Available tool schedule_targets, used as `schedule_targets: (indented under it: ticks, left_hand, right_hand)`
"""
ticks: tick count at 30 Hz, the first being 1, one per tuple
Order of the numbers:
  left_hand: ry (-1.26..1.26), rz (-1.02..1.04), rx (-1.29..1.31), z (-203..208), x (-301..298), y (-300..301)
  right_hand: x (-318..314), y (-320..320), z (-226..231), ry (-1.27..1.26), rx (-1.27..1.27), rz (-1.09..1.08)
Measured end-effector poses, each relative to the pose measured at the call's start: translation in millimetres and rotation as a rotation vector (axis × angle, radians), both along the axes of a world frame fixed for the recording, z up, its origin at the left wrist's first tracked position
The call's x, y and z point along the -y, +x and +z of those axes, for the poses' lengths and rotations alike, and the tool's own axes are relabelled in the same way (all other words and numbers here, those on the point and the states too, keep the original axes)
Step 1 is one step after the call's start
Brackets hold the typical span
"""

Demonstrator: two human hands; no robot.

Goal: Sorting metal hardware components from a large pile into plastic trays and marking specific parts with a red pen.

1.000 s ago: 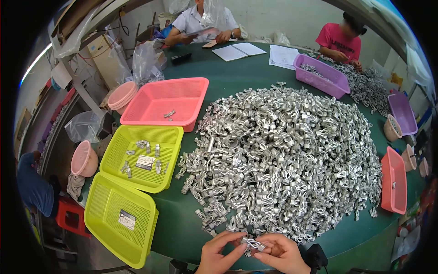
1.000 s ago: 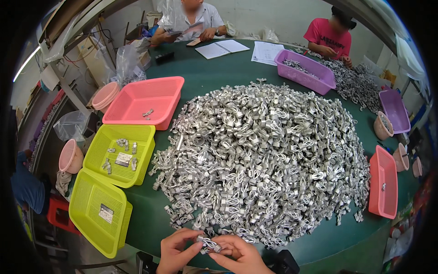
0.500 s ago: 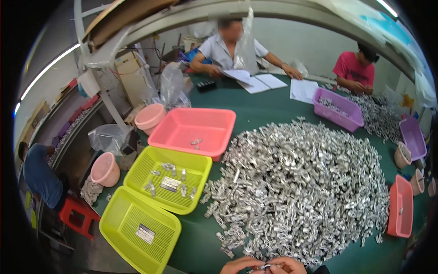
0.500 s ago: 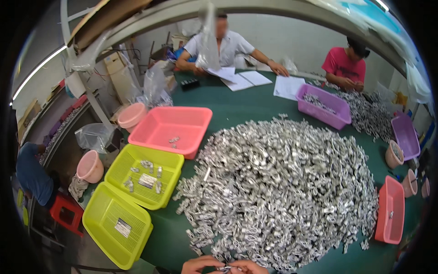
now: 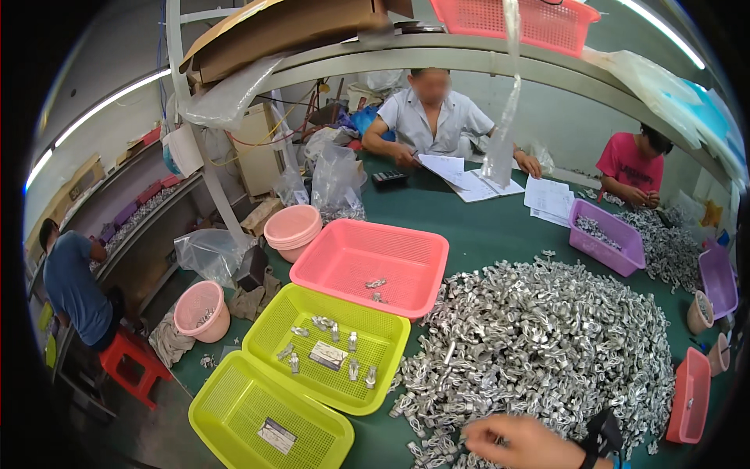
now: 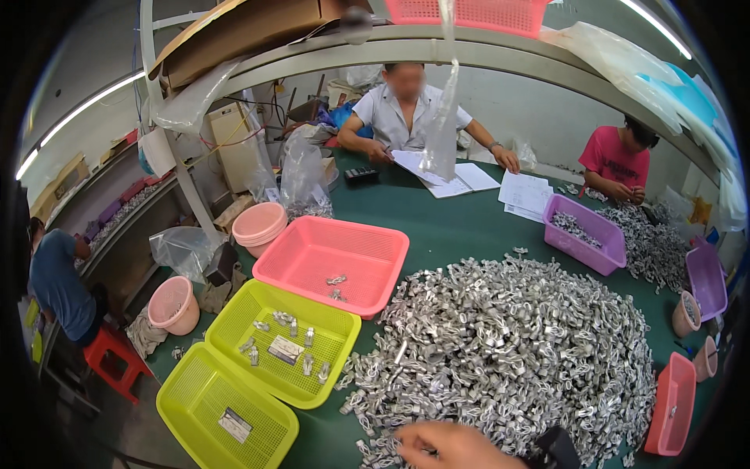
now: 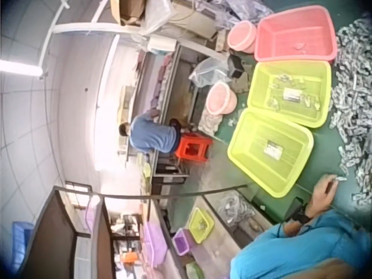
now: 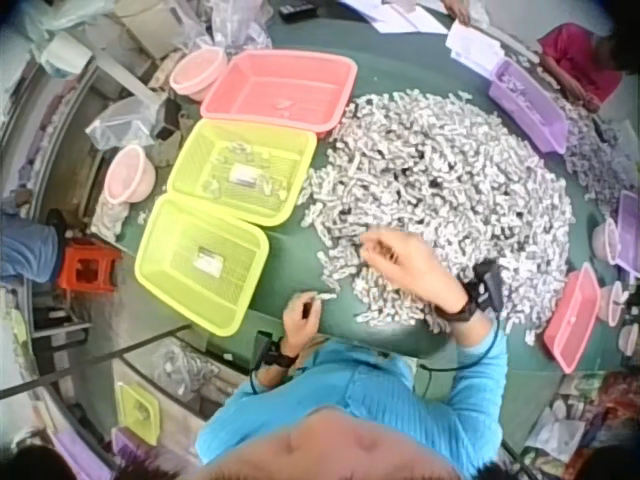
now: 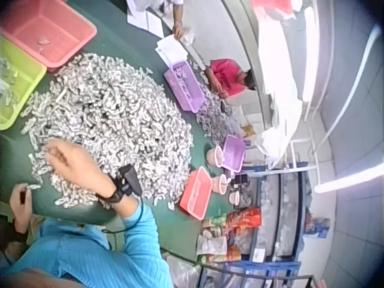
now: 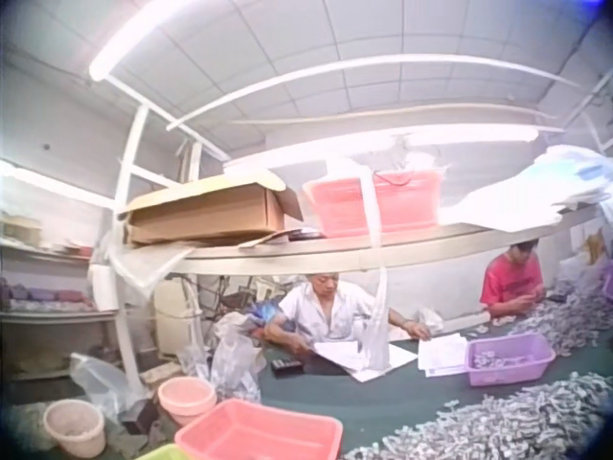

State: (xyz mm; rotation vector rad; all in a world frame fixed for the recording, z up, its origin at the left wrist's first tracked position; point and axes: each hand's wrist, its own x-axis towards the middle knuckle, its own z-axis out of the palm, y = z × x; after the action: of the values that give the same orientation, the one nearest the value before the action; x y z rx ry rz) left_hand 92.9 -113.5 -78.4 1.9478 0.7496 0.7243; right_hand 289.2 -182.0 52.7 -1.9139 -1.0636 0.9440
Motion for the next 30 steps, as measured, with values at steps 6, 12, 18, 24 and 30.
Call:
schedule_targets:
  ticks: [6,12,18,24,30]
  left_hand:
    - [0.099,0.132,-0.014,-10,7,4]
    - [0.221,0.131,-0.046,-17,4,0]
    - [0.238,0.220,-0.040,-15,5,7]
    - [0.226,0.179,-0.074,-13,-2,9]
    - [0.232,0.182,-0.015,-13,4,7]
  right_hand:
    - [-147,92,-23,0.537,0.203,0.027]
    - [-249,155,-93,0.276,0.652,0.042]
    - [-278,159,-144,0.374,0.693,0.391]
    - [-285,175,-124,0.137,0.706,0.411]
    - [-254,180,-101,0.259,0.540,0.197]
